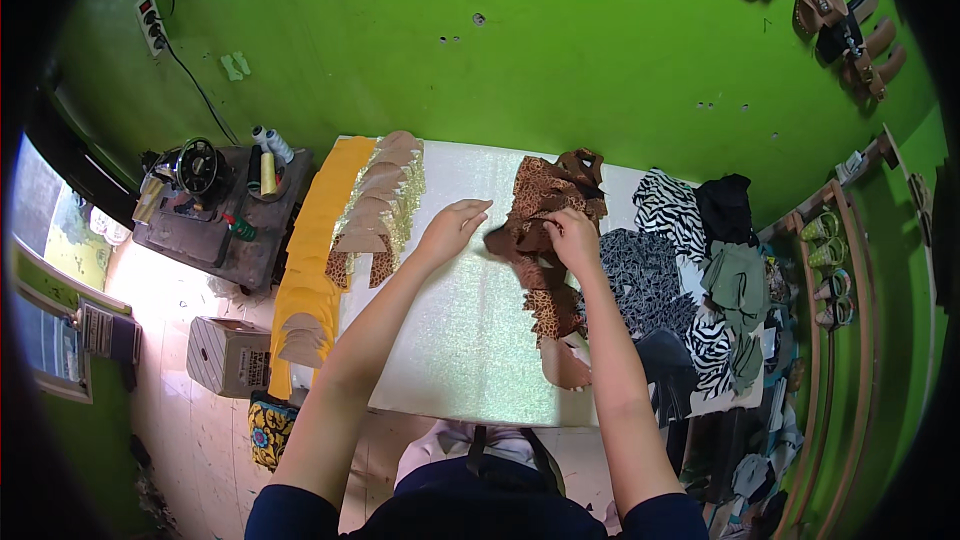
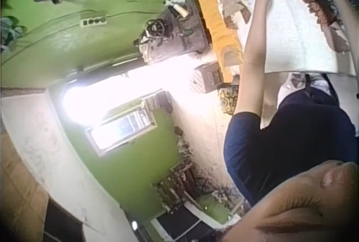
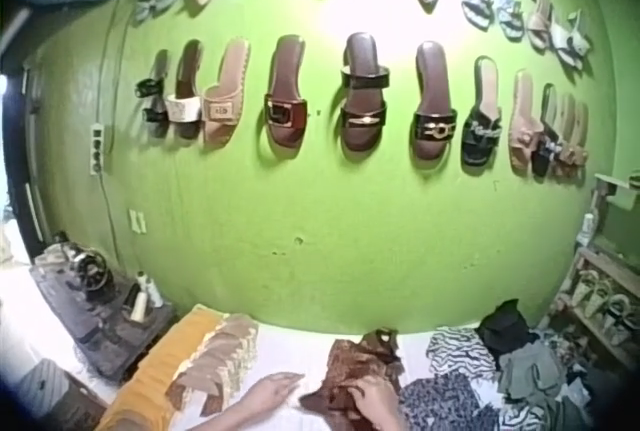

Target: Sorting and arranging various fabric components for assembly on a work table.

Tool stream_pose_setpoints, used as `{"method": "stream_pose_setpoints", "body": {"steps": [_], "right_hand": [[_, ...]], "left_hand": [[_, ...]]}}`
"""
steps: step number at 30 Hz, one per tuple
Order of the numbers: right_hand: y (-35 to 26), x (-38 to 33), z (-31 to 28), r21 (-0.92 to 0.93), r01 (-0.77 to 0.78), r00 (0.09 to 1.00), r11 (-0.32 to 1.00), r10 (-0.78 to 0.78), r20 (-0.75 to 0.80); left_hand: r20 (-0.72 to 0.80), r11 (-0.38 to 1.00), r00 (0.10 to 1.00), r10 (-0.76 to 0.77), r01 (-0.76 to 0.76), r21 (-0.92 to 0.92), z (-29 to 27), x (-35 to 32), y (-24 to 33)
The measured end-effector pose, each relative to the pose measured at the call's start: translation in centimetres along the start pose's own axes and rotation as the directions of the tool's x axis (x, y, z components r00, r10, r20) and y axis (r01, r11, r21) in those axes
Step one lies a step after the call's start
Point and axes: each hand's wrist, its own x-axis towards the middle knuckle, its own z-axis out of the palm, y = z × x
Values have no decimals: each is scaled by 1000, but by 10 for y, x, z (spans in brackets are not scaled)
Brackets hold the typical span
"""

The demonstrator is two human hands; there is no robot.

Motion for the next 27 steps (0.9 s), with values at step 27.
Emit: {"method": "stream_pose_setpoints", "body": {"steps": [27], "right_hand": [[-101,-48,12,-41,224,971,974,-227,-73]], "left_hand": [[135,888,987,91,-142,437,-25,-71,27]]}}
